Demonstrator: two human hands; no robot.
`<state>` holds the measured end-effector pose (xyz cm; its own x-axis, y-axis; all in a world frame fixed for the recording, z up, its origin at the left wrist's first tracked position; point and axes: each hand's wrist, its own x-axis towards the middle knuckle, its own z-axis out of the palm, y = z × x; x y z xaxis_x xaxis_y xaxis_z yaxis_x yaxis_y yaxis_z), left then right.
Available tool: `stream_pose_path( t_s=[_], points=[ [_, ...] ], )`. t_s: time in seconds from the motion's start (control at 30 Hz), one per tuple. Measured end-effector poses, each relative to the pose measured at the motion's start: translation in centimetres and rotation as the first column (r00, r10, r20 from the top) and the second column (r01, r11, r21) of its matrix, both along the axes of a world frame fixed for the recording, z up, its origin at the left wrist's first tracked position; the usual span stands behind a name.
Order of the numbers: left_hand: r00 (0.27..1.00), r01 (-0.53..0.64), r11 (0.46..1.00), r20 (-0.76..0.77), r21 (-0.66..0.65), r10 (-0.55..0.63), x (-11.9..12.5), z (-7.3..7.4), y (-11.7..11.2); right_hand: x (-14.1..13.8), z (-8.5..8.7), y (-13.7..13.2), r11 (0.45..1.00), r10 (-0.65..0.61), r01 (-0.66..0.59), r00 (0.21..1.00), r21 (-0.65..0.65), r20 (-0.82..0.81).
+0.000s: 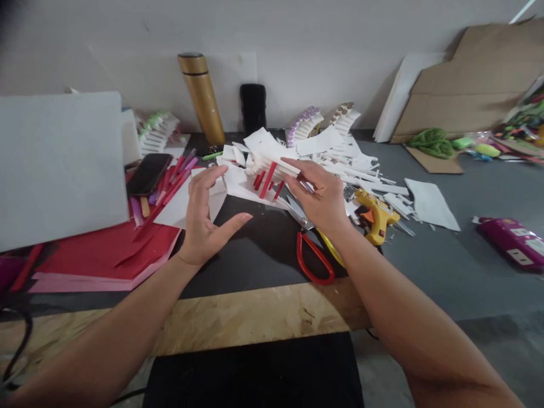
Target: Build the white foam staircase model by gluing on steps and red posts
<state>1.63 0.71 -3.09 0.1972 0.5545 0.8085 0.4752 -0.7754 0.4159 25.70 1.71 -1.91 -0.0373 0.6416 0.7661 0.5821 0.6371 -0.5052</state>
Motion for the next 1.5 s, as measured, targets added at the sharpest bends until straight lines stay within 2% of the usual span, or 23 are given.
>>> stream_pose_path(
  t_s=[0.23, 0.4, 0.57, 0.7, 0.87, 1.0, 1.2, 1.5],
  points=[
    [1.000, 0.023, 0.999, 0.006, -0.045, -0.023, -0.1, 0.2, -0.2, -0.7, 0.6, -0.7, 0.995, -0.016, 0.003, 0.992, 0.104, 0.122],
    [1.000, 0.019, 0.989, 0.022, -0.148, -0.016, -0.2, -0.3, 0.4, -0.8, -0.2, -0.5, 0.983, 0.032, -0.075, 0.968, 0.168, 0.248],
    [0.992, 0.100, 0.934, 0.103, -0.344, -0.069, -0.5, -1.7, 1.3, -0.7, -0.9, -0.2, 0.975, 0.058, -0.156, 0.868, 0.159, 0.494],
    [0.991, 0.126, 0.888, 0.092, -0.443, -0.095, -0.5, -2.4, 1.8, -0.6, -1.0, 0.0, 0.977, 0.083, -0.183, 0.801, 0.111, 0.593],
    [0.991, 0.125, 0.867, 0.023, -0.482, -0.130, -0.2, -2.2, 1.8, -0.2, -1.1, 0.2, 0.977, 0.132, -0.208, 0.764, 0.047, 0.631],
    [0.986, 0.124, 0.876, -0.040, -0.467, -0.161, 0.0, -1.9, 1.6, 0.0, -0.9, -0.1, 0.974, 0.168, -0.226, 0.761, 0.014, 0.626],
    [0.979, 0.169, 0.872, -0.027, -0.458, -0.204, 0.5, -2.2, 1.7, -0.1, -0.7, -0.1, 0.955, 0.213, -0.294, 0.761, 0.034, 0.612],
    [0.974, 0.187, 0.860, -0.022, -0.474, -0.224, 0.5, -2.8, 2.0, 0.0, -1.0, 0.1, 0.949, 0.213, -0.312, 0.759, 0.055, 0.616]
  ],
)
